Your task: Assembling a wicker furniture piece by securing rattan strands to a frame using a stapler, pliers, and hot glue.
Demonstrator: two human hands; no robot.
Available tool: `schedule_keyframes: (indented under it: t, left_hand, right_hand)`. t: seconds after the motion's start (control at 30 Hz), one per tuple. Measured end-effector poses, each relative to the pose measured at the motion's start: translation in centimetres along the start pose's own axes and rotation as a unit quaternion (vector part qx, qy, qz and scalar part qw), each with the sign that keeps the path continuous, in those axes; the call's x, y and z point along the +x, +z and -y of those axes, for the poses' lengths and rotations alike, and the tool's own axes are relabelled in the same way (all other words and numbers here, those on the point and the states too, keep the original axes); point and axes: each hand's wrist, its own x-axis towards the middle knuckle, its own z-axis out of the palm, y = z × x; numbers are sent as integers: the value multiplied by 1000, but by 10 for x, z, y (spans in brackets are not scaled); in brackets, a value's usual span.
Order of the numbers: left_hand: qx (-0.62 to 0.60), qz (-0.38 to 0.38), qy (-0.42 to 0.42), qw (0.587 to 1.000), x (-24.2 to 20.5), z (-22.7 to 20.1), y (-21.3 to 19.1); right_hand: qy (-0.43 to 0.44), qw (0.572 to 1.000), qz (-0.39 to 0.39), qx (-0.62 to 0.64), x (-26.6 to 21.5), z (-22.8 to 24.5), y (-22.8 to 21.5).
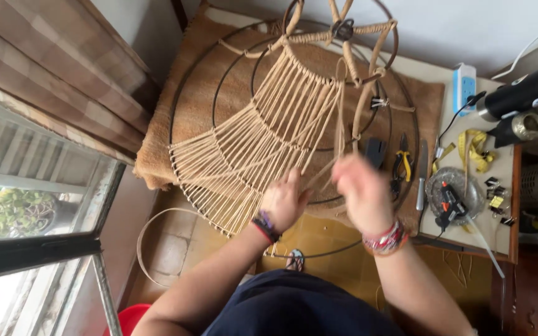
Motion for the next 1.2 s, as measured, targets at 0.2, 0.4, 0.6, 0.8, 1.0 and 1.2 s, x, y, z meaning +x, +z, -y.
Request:
schedule_keyframes:
  t: [0.2, 0.4, 0.6, 0.8, 1.0, 1.2]
  left_hand:
    - [-339, -108, 17, 935, -34, -42, -50]
    - [-189, -289, 112, 932, -44, -71, -88]
    - [-727, 19, 78, 682, 48, -120, -164]
    - [-664, -69, 162, 727, 55, -117, -195]
    - [-342, 73, 351, 869, -19, -84, -115]
    - [-243, 189, 327, 893, 0, -58, -122]
  right_hand:
    - [104, 945, 265, -160, -52, -52, 3]
    - [-21, 963, 246, -108, -47, 9, 11]
    - [4, 977, 208, -40, -33, 5, 3]
    - [62, 996, 68, 21, 14, 37, -13]
    - [92, 917, 117, 371, 73, 84, -11]
    - [72, 970, 12, 232, 24, 67, -12]
